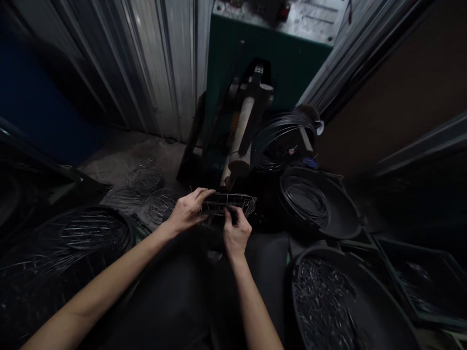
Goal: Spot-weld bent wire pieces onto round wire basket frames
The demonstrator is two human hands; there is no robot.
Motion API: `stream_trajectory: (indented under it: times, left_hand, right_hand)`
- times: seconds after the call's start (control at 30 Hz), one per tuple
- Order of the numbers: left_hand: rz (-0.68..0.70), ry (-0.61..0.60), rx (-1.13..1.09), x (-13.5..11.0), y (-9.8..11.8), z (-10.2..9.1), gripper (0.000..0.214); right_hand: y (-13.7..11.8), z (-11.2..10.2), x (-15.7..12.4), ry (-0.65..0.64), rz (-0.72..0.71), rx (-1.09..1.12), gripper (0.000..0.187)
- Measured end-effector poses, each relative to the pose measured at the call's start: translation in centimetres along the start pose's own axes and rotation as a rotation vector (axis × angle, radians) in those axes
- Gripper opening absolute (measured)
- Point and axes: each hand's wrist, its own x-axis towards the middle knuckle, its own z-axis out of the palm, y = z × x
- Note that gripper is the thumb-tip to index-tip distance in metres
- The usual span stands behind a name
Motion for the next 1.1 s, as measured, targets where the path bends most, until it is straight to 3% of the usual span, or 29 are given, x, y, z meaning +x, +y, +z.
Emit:
stream_trajectory:
  times: [0.53,0.67,0.73,0.83,0.9,1.0,1.03,1.1]
  left_hand:
    - [0.074,0.08,0.082,1.4,-1.9,1.1,0.061]
    - [0.073,0.102,0.147,1.7,-1.9,1.4,0.06]
    - [0.062,0.078,0.168,1.7,-1.7,1.0,0.062]
    - [0.056,0.026,0.165,1.1,-0.8,-0.4,0.063]
    - [0.051,-0.045,0.132,0.3,0.3,-1.4,0.065]
    - [0.015,-0.229,0.112,-0.9,2.8,-1.7,0.069]
    - [0.01,-0.295,0.115,-1.1,3.8,-1.4,0.07]
    - [0.048,-0.411,0.108,-1.2,5.6,-0.4,0.07]
  right_hand:
    - [1.5,1.1,1.7,0.007,-0.048,0.036,0.02]
    - [1.1,1.7,1.6,0.02,-0.032,0.048,0.021]
    - [0.4,0.9,1.2,0.042,-0.07,0.023,0.021]
    - [0.1,-3.5,-0.5,0.09,-0.043,-0.025,0.026]
    - [1.4,-8.7,-2.4,0.14,0.048,-0.14,0.031]
    - [5.9,-17.5,-5.4,0.216,0.256,-0.505,0.041]
    - [7.7,-20.0,-6.3,0.187,0.335,-0.657,0.044]
    - [11.3,-23.8,-7.9,-0.035,0.478,-0.933,0.042]
